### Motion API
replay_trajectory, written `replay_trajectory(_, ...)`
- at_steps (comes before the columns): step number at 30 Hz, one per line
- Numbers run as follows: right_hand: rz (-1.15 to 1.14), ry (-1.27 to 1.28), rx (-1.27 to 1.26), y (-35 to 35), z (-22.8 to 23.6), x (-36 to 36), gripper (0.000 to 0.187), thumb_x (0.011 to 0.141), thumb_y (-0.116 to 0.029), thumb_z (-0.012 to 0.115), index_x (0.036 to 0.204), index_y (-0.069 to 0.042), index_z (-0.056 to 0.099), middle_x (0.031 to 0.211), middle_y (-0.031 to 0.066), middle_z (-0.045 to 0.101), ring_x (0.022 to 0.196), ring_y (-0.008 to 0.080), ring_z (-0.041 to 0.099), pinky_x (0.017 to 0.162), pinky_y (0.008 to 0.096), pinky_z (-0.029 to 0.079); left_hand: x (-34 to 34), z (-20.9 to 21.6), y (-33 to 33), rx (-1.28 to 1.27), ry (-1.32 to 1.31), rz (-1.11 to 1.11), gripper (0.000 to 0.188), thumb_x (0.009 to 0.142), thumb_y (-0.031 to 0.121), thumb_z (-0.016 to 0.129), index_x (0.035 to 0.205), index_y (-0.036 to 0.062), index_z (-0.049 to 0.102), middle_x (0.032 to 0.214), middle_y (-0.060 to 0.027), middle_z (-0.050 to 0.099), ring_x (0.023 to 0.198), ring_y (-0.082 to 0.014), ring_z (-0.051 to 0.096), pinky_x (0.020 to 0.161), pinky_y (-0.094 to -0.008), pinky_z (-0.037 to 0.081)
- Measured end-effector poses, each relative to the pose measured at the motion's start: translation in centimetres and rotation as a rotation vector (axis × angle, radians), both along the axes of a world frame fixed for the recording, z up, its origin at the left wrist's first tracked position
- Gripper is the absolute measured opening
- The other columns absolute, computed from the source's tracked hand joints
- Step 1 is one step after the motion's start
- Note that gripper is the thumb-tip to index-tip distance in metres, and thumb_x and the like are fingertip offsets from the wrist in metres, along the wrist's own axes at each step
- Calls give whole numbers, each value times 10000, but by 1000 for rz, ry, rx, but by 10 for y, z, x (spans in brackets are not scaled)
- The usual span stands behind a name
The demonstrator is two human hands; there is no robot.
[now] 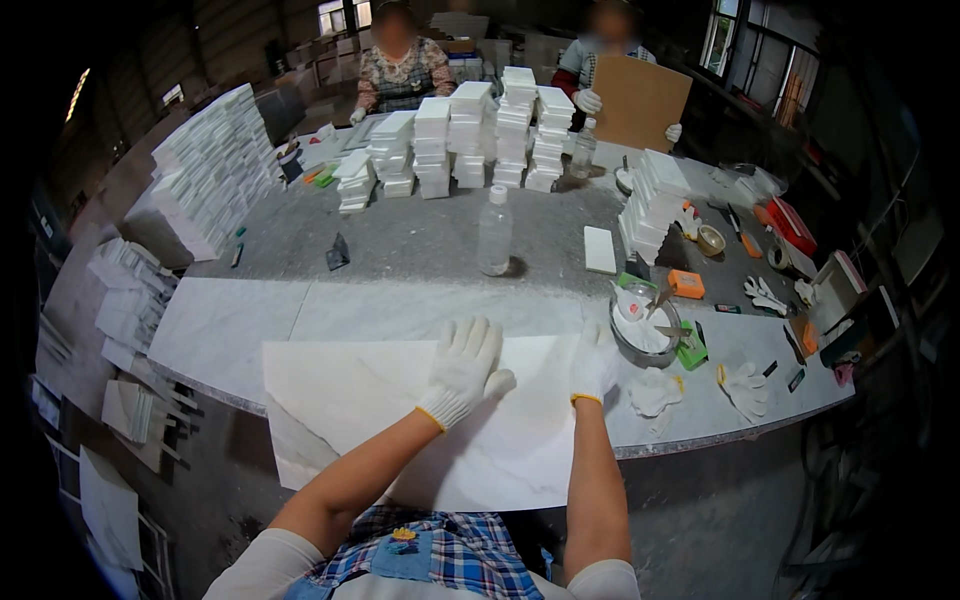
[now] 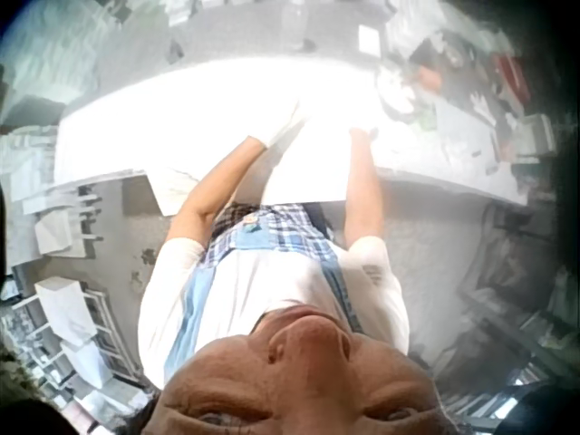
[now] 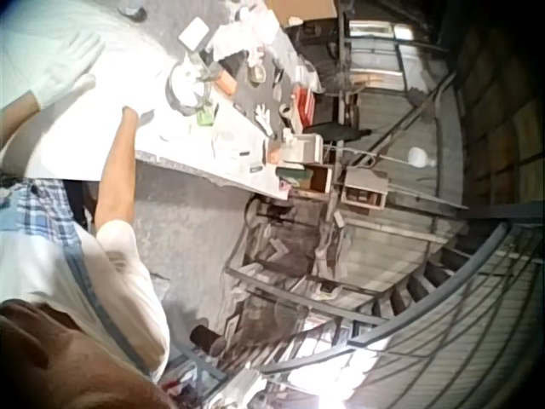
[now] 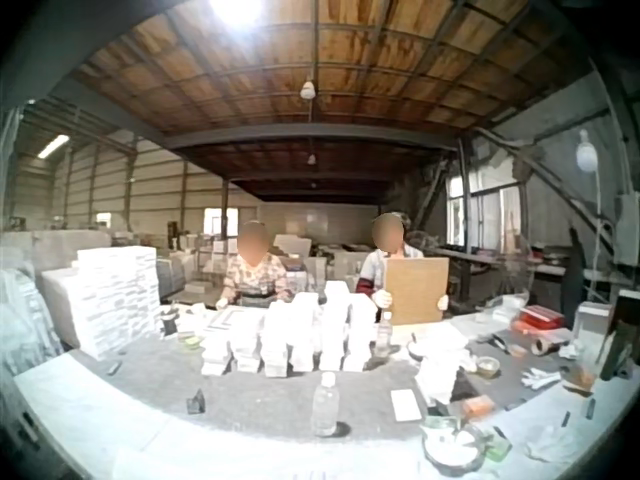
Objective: The person handles large white rectangular tiles at a workbench. They wipe the surface of a tile with a green sponge, then use a metal scraper to clean the edges and corners. The person repeatedly flips and repositions the tile to access different sides while other workers handle similar items in the background.
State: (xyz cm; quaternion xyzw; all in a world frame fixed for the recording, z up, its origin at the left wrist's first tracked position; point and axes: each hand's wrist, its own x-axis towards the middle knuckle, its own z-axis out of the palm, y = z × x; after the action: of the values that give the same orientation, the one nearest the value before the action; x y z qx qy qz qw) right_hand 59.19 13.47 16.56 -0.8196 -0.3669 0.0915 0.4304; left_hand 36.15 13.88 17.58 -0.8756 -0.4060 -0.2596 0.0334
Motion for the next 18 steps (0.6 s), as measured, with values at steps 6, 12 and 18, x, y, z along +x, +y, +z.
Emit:
replay_trajectory(6,0,-5,-11,-1,3,0,511,987,-467,450,1019,-12,682,1025,256,674,965,455,620,843,474,477,-35,21,-7,-194,21,47,814,858,497,622,1414,-63,422,1458,-288,424,1398,-431,351,1194,-553,173)
replay_trajectory(12,-9,5,-29,7,-9,7,474,997,-421,482,1037,8,680,1021,261,677,972,444,625,843,464,475,-129,4,1,-169,-22,292,791,876,407,630,1467,-53,374,1509,-293,379,1431,-437,312,1206,-544,156)
replay_trajectory(18,101,-1205,-444,36,-106,92,232,979,-160,448,980,-66,660,1000,124,666,980,298,633,851,404,484,-232,-7,11,-165,-18,611,818,910,491,558,1503,-28,339,1546,-266,348,1460,-391,288,1211,-504,134)
